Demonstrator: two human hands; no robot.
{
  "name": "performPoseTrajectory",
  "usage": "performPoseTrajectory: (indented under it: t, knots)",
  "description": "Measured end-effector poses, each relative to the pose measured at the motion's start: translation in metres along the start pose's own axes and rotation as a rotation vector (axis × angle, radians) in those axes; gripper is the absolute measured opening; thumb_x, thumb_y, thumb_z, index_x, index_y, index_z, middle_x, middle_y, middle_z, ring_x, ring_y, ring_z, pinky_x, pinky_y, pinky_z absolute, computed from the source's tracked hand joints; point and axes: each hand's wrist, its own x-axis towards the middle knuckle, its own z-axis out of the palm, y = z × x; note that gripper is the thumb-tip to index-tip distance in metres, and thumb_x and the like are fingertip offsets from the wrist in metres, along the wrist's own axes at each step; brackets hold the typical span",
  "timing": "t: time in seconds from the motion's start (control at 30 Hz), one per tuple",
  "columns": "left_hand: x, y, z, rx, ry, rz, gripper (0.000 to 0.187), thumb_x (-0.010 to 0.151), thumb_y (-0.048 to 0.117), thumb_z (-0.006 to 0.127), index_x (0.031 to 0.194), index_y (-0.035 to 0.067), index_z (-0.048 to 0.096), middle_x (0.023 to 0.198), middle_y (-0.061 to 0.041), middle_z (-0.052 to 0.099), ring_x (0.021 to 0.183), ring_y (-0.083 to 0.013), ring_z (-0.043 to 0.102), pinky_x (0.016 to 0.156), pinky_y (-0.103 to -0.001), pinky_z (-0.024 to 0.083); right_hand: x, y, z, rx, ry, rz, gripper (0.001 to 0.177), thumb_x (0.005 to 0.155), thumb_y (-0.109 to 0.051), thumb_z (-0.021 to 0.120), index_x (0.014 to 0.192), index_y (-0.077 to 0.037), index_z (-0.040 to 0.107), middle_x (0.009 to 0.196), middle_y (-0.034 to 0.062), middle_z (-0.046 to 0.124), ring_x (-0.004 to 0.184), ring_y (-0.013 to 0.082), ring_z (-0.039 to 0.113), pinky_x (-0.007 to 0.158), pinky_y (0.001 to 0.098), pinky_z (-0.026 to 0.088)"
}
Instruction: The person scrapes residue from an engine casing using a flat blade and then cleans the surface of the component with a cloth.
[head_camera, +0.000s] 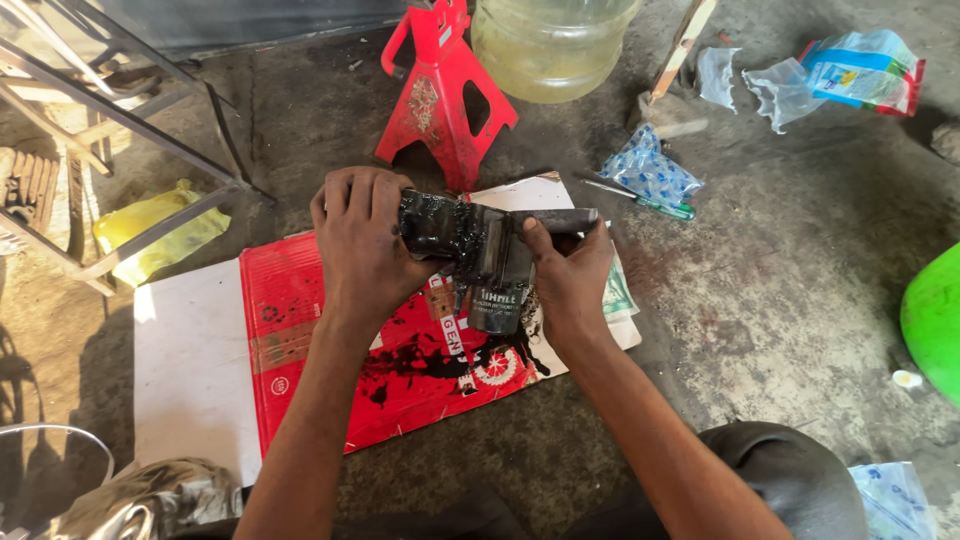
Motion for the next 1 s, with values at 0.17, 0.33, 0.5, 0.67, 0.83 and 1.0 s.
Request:
performPoseTrajectory:
  t: [0.17, 0.33, 0.5, 0.67, 0.83, 1.0]
  knots:
    - [0.0, -0.001, 0.0, -0.016, -0.003, 0.004, 0.066, 0.056, 0.029, 0.09, 0.11, 0.008, 0.06, 0.113, -0.009, 0.062, 0.115, -0.0338, 0.054, 0.096, -0.053, 0.04, -0.01, 0.002, 0.006, -0.04, -0.089, -0.156, 0.031, 0.094, -0.005, 0.076, 0.119, -0.002, 0.058, 0.108, 0.0052, 0.069, 0.096, 0.0112, 0.064, 0.086, 0.0268, 0.054]
    - [0.001, -0.001, 0.002, -0.013, 0.015, 0.009, 0.062, 0.059, 0.029, 0.09, 0.11, 0.008, 0.06, 0.112, -0.009, 0.062, 0.115, -0.0332, 0.054, 0.097, -0.053, 0.04, -0.016, -0.008, 0.008, 0.022, -0.057, -0.065, 0.034, 0.091, -0.005, 0.074, 0.119, -0.002, 0.056, 0.103, 0.0033, 0.071, 0.091, 0.0115, 0.066, 0.08, 0.0276, 0.056]
    - [-0.004, -0.002, 0.003, 0.004, 0.012, 0.003, 0.061, 0.06, 0.027, 0.089, 0.111, 0.009, 0.061, 0.113, -0.008, 0.061, 0.116, -0.0334, 0.054, 0.098, -0.053, 0.04, -0.01, -0.006, 0.003, 0.006, -0.049, -0.03, 0.03, 0.093, -0.005, 0.075, 0.117, 0.001, 0.057, 0.102, 0.0066, 0.072, 0.088, 0.0135, 0.066, 0.078, 0.03, 0.057]
    - [-0.001, -0.003, 0.003, -0.006, 0.021, 0.007, 0.062, 0.061, 0.03, 0.09, 0.111, 0.008, 0.06, 0.113, -0.008, 0.06, 0.116, -0.0331, 0.054, 0.098, -0.054, 0.04, -0.023, -0.004, 0.012, -0.036, -0.049, -0.054, 0.033, 0.093, -0.005, 0.072, 0.12, -0.002, 0.055, 0.109, 0.0066, 0.069, 0.096, 0.0125, 0.065, 0.085, 0.0289, 0.054]
    - [0.0, -0.001, 0.004, 0.0, 0.007, -0.011, 0.064, 0.058, 0.029, 0.089, 0.111, 0.008, 0.061, 0.113, -0.009, 0.06, 0.116, -0.034, 0.054, 0.097, -0.054, 0.04, -0.023, -0.01, 0.011, -0.002, -0.013, -0.014, 0.032, 0.094, -0.008, 0.073, 0.118, -0.003, 0.052, 0.107, 0.0067, 0.068, 0.094, 0.0139, 0.065, 0.084, 0.0318, 0.055]
    - [-0.002, -0.002, 0.003, 0.005, -0.005, -0.017, 0.062, 0.058, 0.028, 0.088, 0.111, 0.009, 0.061, 0.113, -0.008, 0.06, 0.116, -0.0333, 0.053, 0.099, -0.054, 0.039, -0.012, -0.008, 0.006, 0.018, -0.041, -0.046, 0.035, 0.09, -0.007, 0.075, 0.118, -0.003, 0.054, 0.105, 0.0066, 0.071, 0.093, 0.0145, 0.066, 0.084, 0.0312, 0.056]
